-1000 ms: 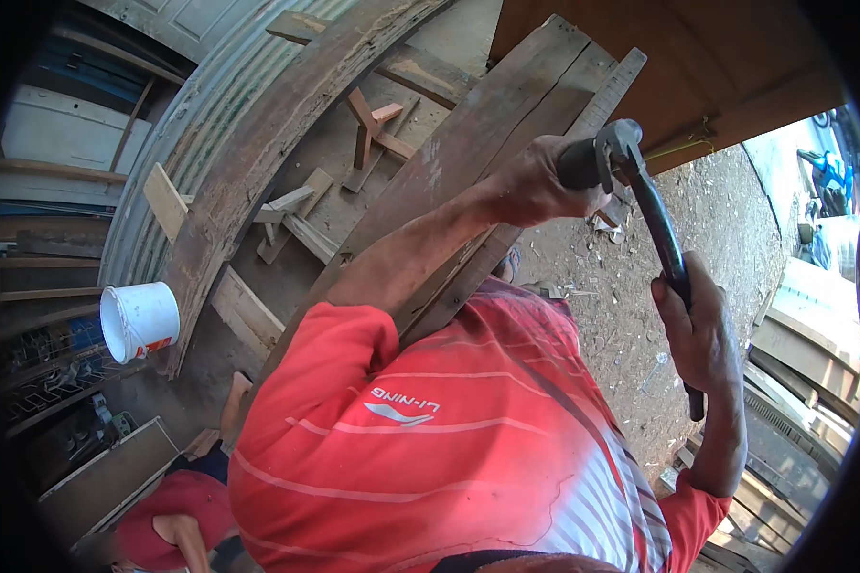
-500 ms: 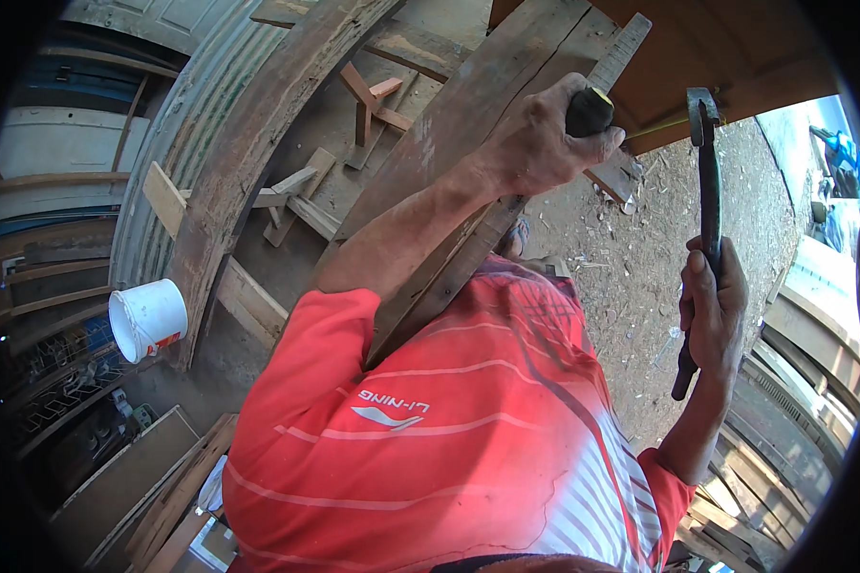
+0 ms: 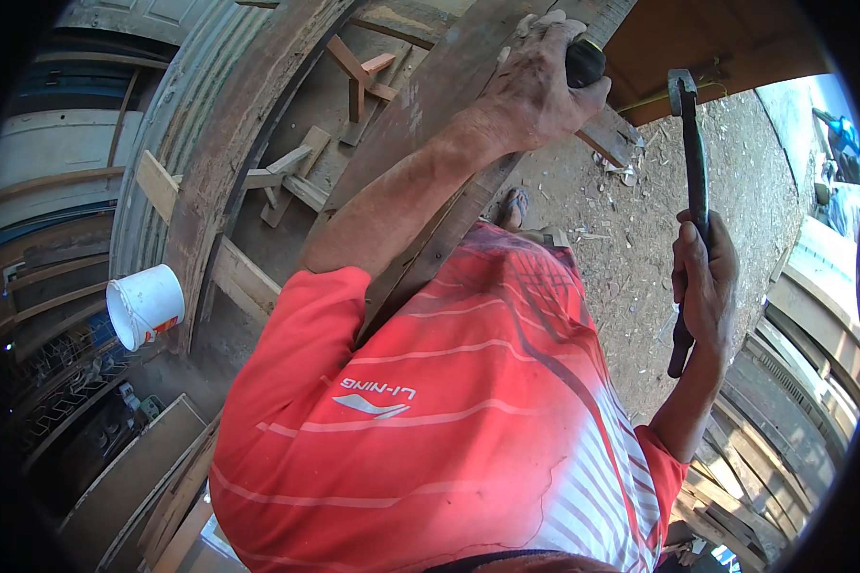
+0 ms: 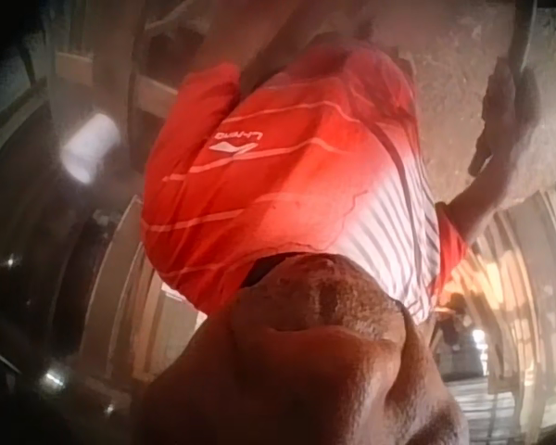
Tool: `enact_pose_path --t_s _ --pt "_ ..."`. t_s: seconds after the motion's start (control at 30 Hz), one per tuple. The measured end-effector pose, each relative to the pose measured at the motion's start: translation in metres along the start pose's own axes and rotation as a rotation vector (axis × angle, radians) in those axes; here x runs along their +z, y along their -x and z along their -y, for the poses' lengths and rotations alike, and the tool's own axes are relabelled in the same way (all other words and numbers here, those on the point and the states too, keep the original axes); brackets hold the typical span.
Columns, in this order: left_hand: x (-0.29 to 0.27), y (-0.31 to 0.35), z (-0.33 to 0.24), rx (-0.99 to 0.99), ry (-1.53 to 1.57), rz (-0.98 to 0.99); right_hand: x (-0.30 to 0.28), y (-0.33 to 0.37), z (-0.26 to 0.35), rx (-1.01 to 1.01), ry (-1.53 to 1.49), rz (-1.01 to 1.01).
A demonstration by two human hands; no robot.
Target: The person hammers a nail into a wooden beam while holding a screwdriver-like tool against the wood, then uses pliers to grip and pull at the nail area. The person then picks up and moves a large wooden plank.
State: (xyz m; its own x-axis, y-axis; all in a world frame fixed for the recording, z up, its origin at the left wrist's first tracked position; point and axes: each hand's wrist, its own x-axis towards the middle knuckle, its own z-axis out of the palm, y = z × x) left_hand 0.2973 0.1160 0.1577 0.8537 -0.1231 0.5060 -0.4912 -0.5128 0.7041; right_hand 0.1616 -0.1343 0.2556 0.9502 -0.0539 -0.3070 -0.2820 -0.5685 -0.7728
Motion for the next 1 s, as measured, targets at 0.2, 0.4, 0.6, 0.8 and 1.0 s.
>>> enact_pose_path --t_s 0.2,0.4,0.6,0.8,1.0 --pt "0.008 -0.008 0.009 -0.346 0.063 0.33 0.005 0.012 -0.008 0.003 -0.066 0.019" --pt "-0.03 -0.002 -0.012 -0.285 0.223 0.211 0.004 0.019 -0.017 0.048 -0.061 -0.003" --pt "-0.066 0.017 -0.038 -0.345 0.876 -0.009 0.006 0.02 -0.029 0.075 -0.067 -0.026" --pt "-0.059 0.042 -0.024 -0.197 1.043 -0.049 0.014 0.021 -0.026 0.038 -0.088 -0.014" --pt "-0.057 0.049 -0.025 -0.033 0.984 -0.084 0.021 0.033 -0.019 0.017 -0.077 -0.02"
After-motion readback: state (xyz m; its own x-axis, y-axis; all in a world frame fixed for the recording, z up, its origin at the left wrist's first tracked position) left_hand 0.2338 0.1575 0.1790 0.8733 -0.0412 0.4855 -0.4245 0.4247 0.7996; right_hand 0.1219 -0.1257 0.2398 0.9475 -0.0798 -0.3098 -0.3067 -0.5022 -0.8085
